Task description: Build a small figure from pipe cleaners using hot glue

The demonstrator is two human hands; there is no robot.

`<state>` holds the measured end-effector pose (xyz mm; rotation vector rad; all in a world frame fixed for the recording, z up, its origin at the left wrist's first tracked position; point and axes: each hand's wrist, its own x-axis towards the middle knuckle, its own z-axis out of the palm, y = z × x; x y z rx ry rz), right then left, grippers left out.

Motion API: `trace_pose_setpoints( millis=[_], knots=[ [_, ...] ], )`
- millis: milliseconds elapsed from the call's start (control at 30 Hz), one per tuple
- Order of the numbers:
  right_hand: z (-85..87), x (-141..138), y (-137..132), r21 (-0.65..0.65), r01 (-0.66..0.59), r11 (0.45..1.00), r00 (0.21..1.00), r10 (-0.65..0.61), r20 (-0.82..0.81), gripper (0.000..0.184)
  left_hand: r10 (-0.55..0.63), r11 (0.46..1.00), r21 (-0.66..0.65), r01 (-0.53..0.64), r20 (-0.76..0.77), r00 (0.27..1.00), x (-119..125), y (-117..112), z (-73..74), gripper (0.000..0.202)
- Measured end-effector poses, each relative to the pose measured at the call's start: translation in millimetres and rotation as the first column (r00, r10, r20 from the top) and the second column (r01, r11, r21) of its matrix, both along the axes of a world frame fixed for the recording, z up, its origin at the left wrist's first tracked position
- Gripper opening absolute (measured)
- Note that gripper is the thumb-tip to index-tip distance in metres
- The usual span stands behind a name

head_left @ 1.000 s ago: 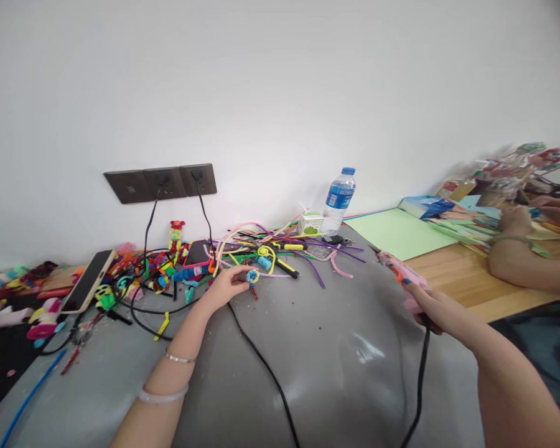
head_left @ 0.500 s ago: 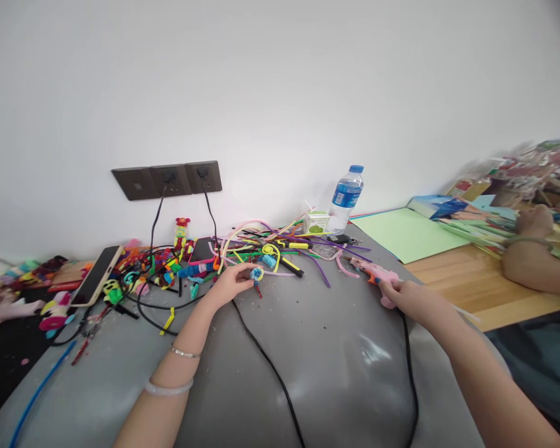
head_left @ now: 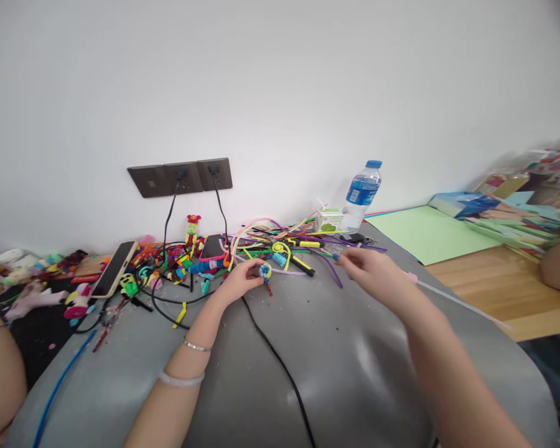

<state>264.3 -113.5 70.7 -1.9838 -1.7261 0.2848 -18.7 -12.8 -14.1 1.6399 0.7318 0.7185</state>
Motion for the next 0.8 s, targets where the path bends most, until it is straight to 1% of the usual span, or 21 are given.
trace_pose_setpoints(
  millis=[67, 100, 200, 300, 433, 533, 567, 667, 733, 800],
  knots=[
    [-5.8, -29.8, 31.3, 0.033, -0.140, 0.990, 0.990, 0.141, -0.026, 0.022, 0.003, 1.000, -0.015, -0.003, 0.017, 1.000, 0.1, -0.1, 0.2, 0.032],
    [-10.1, -41.9, 48.0, 0.048, -0.171, 0.984, 0.984, 0.173, -0.042, 0.019, 0.009, 1.000, -0.020, -0.008, 0.023, 1.000, 0.2, -0.1, 0.0, 0.033],
    [-24.4, -64.9, 93.5, 0.020, -0.191, 0.981, 0.981, 0.191, -0.018, 0.023, 0.054, 0.997, -0.049, -0.053, 0.032, 0.998, 0.6, 0.1, -0.7, 0.040],
    [-37.2, -71.5, 121.2, -0.009, -0.219, 0.976, 0.975, 0.218, -0.040, 0.020, 0.117, 0.988, -0.111, -0.111, 0.051, 0.992, 1.1, -0.1, 0.1, 0.048],
    [-52.3, -66.0, 133.6, -0.033, -0.300, 0.953, 0.946, 0.293, -0.137, 0.019, 0.233, 0.965, -0.139, -0.221, 0.076, 0.970, 2.0, -2.3, 4.5, 0.045],
    [-60.8, -56.3, 137.1, -0.025, -0.367, 0.930, 0.903, 0.349, -0.251, 0.003, 0.307, 0.945, -0.141, -0.296, 0.064, 0.950, 5.2, -4.8, 6.2, 0.037],
    [-62.3, -52.8, 138.2, -0.018, -0.381, 0.925, 0.888, 0.360, -0.287, 0.003, 0.326, 0.937, -0.151, -0.315, 0.061, 0.943, 7.0, -5.6, 6.1, 0.034],
    [-62.6, -44.1, 140.2, 0.021, -0.404, 0.914, 0.837, 0.379, -0.395, 0.016, 0.390, 0.910, -0.192, -0.368, 0.089, 0.917, 14.1, -6.2, 7.0, 0.029],
    [-59.9, -42.1, 139.1, 0.048, -0.427, 0.903, 0.755, 0.385, -0.531, 0.025, 0.422, 0.899, -0.173, -0.402, 0.105, 0.900, 19.0, -4.6, 11.1, 0.024],
    [-56.7, -44.1, 136.3, 0.067, -0.447, 0.892, 0.631, 0.368, -0.683, 0.034, 0.427, 0.901, -0.121, -0.416, 0.081, 0.901, 23.4, -0.5, 18.7, 0.023]
  ],
)
